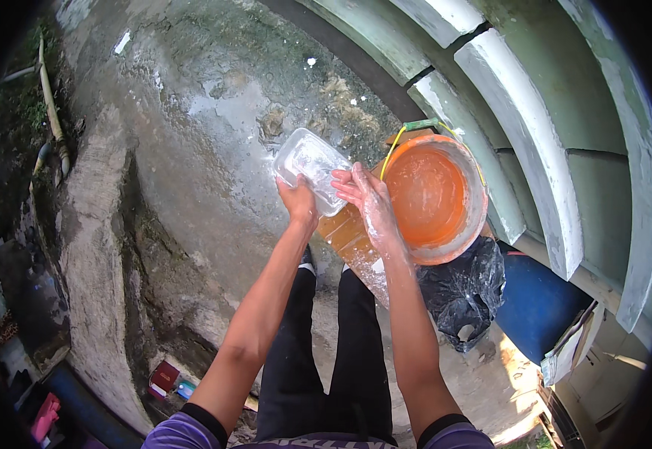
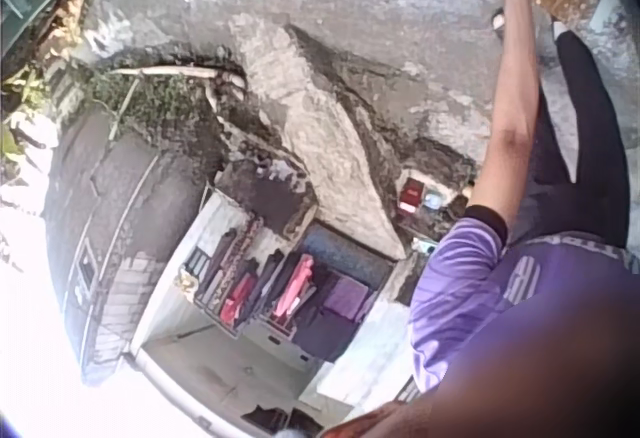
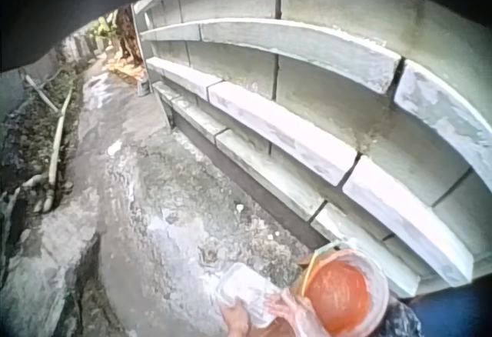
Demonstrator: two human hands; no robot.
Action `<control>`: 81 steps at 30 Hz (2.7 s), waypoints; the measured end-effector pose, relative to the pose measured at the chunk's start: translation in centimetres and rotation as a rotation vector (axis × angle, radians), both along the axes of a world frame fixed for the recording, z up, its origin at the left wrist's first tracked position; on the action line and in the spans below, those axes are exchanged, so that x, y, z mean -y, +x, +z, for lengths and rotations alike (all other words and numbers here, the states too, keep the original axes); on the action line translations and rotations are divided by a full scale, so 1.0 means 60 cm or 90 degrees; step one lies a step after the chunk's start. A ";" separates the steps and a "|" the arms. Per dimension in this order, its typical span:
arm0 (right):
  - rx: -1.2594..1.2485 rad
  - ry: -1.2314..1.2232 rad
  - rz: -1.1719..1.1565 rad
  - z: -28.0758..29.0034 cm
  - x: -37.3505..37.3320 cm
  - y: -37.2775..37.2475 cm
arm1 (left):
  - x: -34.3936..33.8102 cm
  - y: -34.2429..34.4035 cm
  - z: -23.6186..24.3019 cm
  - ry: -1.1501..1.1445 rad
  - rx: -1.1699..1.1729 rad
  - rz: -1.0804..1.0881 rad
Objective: Applying white filler or paint to cracks in an exterior wall and cleaning equipment.
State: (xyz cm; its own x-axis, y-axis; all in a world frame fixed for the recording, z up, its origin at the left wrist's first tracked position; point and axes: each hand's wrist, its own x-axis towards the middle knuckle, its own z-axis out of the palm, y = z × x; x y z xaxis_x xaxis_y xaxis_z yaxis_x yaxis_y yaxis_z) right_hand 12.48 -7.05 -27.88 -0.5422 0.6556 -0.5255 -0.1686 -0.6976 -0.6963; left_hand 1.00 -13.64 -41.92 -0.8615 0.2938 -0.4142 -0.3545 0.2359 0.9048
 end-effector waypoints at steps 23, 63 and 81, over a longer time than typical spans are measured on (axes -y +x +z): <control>0.083 0.050 0.049 -0.008 -0.004 0.013 | -0.017 -0.018 0.018 0.249 0.317 -0.050; 0.381 0.314 0.126 -0.142 -0.016 -0.118 | 0.009 -0.172 0.067 0.114 0.134 -0.058; 0.257 0.031 0.039 -0.191 0.028 -0.162 | 0.027 -0.194 0.239 -0.083 -0.373 -0.527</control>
